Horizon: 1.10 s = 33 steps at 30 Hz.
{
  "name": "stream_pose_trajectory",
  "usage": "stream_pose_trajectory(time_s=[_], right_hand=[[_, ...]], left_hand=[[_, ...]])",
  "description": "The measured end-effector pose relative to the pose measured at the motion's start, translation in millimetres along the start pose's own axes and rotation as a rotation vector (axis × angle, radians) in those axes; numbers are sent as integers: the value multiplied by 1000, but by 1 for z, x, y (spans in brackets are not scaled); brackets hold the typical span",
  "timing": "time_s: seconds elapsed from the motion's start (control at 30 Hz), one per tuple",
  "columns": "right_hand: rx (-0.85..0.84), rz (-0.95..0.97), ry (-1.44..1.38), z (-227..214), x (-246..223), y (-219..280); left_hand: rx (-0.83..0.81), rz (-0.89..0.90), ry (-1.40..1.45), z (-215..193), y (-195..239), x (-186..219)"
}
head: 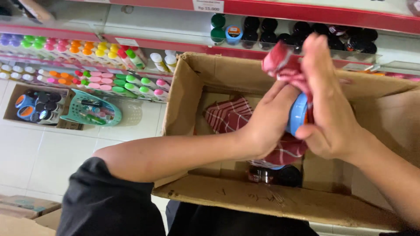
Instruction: Cleaning hair product jars with a cloth and organizing them on the shelf from a box.
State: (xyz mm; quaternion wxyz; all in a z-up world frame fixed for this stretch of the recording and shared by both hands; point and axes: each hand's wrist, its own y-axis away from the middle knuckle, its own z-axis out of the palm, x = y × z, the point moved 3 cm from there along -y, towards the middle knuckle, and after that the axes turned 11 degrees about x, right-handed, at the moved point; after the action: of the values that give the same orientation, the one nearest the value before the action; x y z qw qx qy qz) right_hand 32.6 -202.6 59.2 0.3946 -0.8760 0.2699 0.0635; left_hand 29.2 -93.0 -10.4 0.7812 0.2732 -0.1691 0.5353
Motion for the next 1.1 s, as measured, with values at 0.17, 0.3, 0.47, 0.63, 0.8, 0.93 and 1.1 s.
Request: stream_pose_trajectory(time_s=[0.17,0.3,0.47,0.63,0.8,0.93,1.1], right_hand=[[121,184,30,20,-14,10],[-168,110,32,30,19,26],[150,172,32,25,3,-17],[-28,-133,111,47,-40,1],[134,171,-50,30,36,7],[155,466,-238,39,18,3],[85,171,-85,51,-26,6]], left_hand=[[-14,201,-142,-4,-18,10],[154,-99,192,12,0,32],[32,39,-111,-32,-19,-20],[108,7,-1,-11,-6,26],[19,-41,19,-22,-14,5],[-12,98,-40,-20,-19,13],[250,245,-30,-39,-36,35]])
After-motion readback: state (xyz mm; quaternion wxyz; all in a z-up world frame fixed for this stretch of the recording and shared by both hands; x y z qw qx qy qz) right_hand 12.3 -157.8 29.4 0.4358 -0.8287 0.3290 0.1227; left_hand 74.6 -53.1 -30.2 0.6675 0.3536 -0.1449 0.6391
